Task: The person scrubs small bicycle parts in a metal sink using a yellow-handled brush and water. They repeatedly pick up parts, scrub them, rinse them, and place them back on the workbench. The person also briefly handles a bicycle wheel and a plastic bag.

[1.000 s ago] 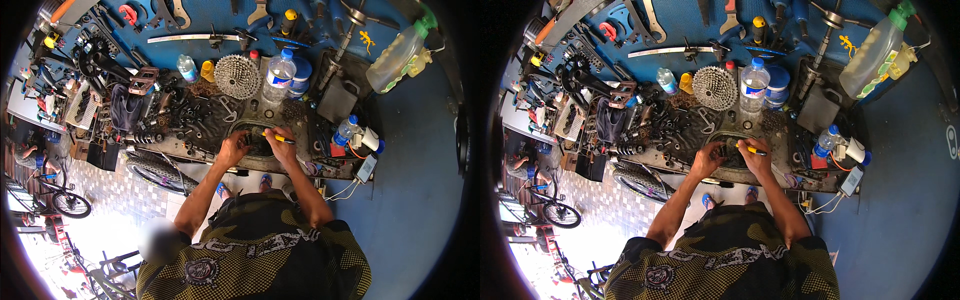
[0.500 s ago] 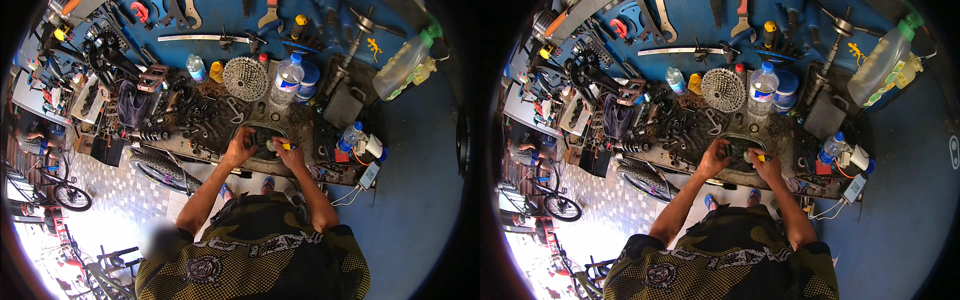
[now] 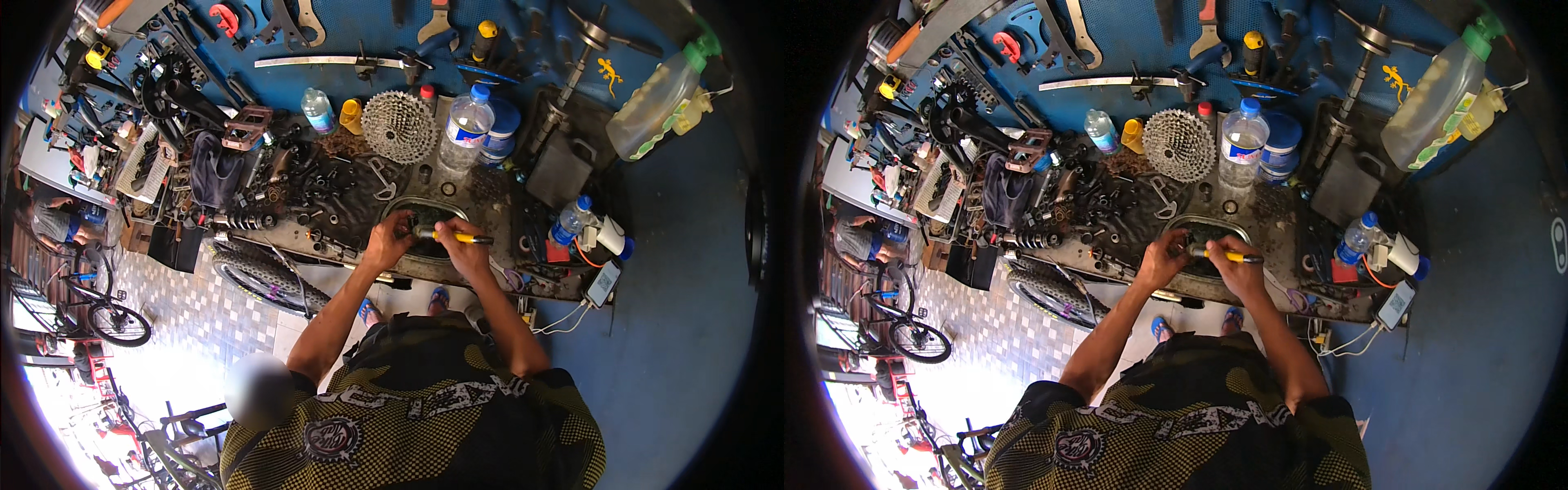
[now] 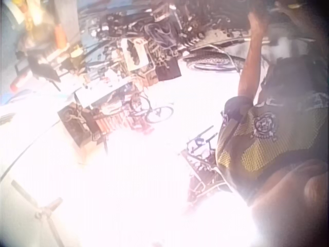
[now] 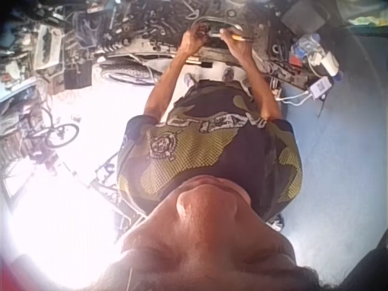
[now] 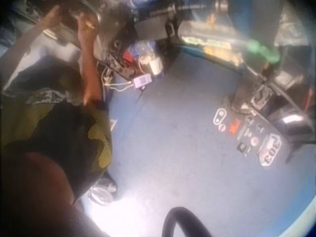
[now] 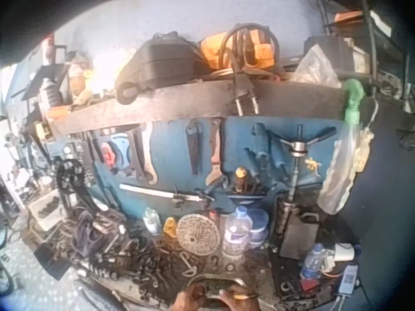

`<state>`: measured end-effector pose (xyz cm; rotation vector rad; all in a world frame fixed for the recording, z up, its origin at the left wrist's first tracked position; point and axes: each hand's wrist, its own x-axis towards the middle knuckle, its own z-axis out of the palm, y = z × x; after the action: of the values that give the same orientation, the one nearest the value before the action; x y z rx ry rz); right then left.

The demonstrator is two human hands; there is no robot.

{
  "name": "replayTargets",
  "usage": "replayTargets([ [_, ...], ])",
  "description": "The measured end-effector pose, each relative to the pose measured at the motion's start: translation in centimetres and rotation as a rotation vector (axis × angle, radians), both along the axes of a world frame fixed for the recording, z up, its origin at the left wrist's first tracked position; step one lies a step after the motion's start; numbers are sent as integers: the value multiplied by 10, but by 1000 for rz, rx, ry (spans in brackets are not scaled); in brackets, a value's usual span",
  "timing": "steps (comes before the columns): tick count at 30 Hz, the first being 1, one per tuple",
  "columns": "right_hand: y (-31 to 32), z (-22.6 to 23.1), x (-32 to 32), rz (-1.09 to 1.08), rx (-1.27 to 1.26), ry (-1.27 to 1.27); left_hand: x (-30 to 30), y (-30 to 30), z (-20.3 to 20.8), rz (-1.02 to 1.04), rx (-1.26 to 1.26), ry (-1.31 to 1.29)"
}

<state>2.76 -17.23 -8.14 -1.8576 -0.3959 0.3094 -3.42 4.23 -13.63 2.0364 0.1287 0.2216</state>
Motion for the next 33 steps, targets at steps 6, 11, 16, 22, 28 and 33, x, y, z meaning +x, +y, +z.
replayTargets([
  [6,5,-12,-3,-82,25,-124,-1,-2,8,-13,17,32],
  [11,3,10,6,-86,-38,-216,-5,-8,11,-8,-9,13],
  [16,6,3,12,-108,-52,-264,-5,-13,23,-7,33,116],
  [22,11,3,9,-90,-85,-170,-6,-7,11,-16,68,48],
  [28,-11,-9,15,-17,-117,-195,-2,-9,18,-11,-50,-20],
  [33,-37,-25,13,11,-507,-455,3,-13,18,-9,-18,-17],
])
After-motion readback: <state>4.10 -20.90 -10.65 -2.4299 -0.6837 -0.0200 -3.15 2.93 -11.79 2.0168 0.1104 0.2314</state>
